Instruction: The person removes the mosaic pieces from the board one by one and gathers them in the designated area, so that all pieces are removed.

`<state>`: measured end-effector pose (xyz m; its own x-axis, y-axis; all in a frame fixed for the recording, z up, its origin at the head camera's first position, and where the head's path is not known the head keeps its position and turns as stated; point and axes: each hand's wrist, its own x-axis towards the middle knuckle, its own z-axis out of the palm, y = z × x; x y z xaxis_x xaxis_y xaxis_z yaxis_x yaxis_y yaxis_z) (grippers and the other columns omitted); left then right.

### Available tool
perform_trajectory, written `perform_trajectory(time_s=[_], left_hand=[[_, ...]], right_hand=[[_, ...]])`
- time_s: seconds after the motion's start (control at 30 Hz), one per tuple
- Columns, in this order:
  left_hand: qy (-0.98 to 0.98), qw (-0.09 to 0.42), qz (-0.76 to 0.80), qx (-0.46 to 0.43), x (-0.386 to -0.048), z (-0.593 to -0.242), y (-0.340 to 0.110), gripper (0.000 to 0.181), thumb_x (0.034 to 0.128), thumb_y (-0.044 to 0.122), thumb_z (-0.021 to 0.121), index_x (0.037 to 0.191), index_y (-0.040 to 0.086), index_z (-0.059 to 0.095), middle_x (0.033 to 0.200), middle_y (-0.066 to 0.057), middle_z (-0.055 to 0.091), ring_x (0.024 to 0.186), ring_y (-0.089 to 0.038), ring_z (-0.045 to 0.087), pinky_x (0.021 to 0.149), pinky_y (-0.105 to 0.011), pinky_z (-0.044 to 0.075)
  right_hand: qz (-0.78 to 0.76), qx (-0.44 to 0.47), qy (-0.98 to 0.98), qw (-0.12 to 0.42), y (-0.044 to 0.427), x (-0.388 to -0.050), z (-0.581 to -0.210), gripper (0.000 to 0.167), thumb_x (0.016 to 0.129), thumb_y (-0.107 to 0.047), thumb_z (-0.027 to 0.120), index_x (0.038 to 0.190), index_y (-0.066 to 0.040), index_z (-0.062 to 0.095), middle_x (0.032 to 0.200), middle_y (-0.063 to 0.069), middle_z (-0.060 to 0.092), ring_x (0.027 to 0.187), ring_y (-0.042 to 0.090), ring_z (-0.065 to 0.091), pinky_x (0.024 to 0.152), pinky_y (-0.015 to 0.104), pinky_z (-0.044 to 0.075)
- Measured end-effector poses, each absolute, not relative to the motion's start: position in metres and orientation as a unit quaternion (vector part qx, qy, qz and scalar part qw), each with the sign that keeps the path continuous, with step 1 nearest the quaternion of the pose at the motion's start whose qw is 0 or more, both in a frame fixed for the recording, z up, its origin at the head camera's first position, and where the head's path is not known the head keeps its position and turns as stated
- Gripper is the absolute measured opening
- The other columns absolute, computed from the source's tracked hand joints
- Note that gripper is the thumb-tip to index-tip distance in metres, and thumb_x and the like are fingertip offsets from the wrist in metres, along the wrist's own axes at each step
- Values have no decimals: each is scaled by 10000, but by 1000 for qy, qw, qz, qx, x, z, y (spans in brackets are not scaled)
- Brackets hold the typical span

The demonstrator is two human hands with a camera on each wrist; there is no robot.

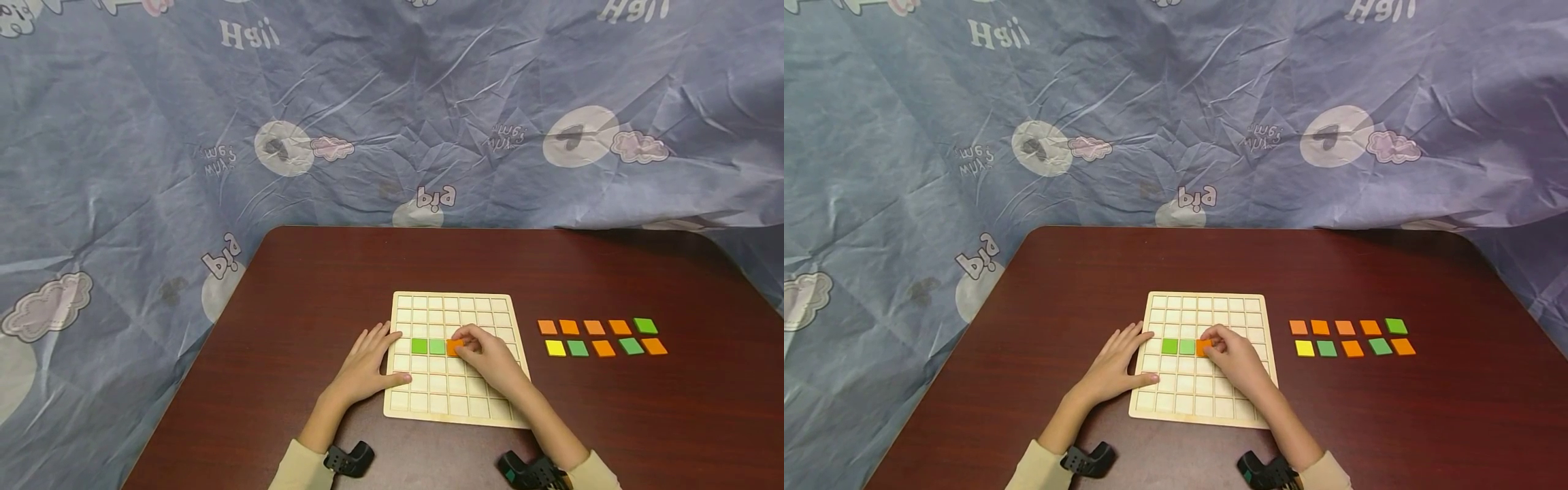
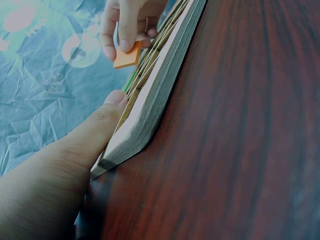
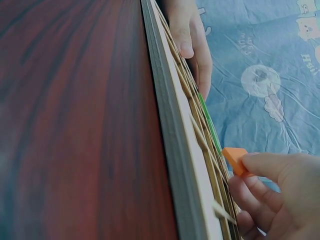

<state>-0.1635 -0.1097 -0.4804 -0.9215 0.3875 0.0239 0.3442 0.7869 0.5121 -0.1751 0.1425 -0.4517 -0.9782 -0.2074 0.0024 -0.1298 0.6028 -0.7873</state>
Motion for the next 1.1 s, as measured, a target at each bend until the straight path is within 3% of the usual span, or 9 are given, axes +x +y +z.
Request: perform_trajectory(time_s=[0.23, 0.5, 0.77, 1.1], left_hand=[[944, 38, 261, 196, -163, -481, -110, 798, 756, 649, 552, 1406, 251, 318, 1526, -6, 185, 1419, -167, 123, 1159, -414, 69], [943, 42, 265, 196, -163, -481, -111, 800, 758, 652, 548, 1410, 254, 311, 1527, -5, 178, 1420, -165, 114, 1159, -418, 62], [942, 42, 268, 197, -162, -480, -111, 800, 760, 643, 554, 1413, 251, 308, 1528, -3, 174, 1421, -168, 114, 1159, -419, 58], [941, 46, 270, 197, -162, -478, -110, 801, 764, 640, 553, 1416, 248, 302, 1529, -1, 168, 1422, -171, 110, 1160, -417, 53]], right_hand=[[-457, -77, 884, 60, 150, -173, -446, 161, 865, -170, 612, 1025, -159, 612, 1011, 75, 633, 793, 106, 593, 684, 243, 463], [-442, -67, 893, 45, 166, -170, -444, 171, 872, -233, 606, 1029, -167, 621, 989, 63, 640, 777, 115, 557, 649, 219, 442], [-432, -54, 899, 42, 181, -162, -443, 207, 871, -276, 607, 1042, -161, 629, 917, 47, 643, 662, 75, 501, 547, 201, 399], [-425, -42, 904, 32, 205, -153, -445, 288, 875, -332, 590, 1072, -124, 618, 901, 53, 645, 660, 51, 525, 548, 191, 430]])
